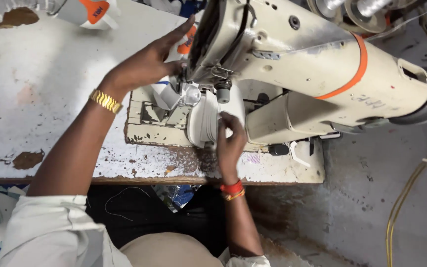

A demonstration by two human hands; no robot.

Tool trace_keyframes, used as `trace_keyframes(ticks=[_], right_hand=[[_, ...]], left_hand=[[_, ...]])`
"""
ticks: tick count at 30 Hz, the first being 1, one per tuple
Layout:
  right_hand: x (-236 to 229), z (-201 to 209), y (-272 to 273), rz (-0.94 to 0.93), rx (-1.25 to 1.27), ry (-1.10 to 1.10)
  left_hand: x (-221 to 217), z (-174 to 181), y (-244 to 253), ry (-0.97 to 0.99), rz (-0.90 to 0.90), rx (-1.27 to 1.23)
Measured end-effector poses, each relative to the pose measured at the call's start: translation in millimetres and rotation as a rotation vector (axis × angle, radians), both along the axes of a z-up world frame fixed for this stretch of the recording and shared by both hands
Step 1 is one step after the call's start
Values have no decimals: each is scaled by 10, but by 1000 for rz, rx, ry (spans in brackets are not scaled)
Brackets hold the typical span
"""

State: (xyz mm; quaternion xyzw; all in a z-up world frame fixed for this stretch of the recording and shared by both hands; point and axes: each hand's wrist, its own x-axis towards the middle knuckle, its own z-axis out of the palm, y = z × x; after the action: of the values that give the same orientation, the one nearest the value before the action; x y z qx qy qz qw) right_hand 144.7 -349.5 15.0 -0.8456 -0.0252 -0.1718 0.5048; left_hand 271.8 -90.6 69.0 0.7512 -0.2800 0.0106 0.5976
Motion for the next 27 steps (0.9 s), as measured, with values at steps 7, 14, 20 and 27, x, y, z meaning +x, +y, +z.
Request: trace_keyframes(ticks=[7, 14, 20, 27], right_hand=[[391, -373, -463, -123, -673, 138], [271, -717, -512, -231, -739, 49], [-360, -610, -536, 188, 100, -111], [-906, -179, -89, -98, 450, 240]], left_hand=[[-414, 181, -212, 111, 500, -82], [-1189, -713, 827, -228, 1027, -330], [-1021, -1786, 3199, -527, 1594, -674], [-829, -1249, 3157, -78, 794, -1166]])
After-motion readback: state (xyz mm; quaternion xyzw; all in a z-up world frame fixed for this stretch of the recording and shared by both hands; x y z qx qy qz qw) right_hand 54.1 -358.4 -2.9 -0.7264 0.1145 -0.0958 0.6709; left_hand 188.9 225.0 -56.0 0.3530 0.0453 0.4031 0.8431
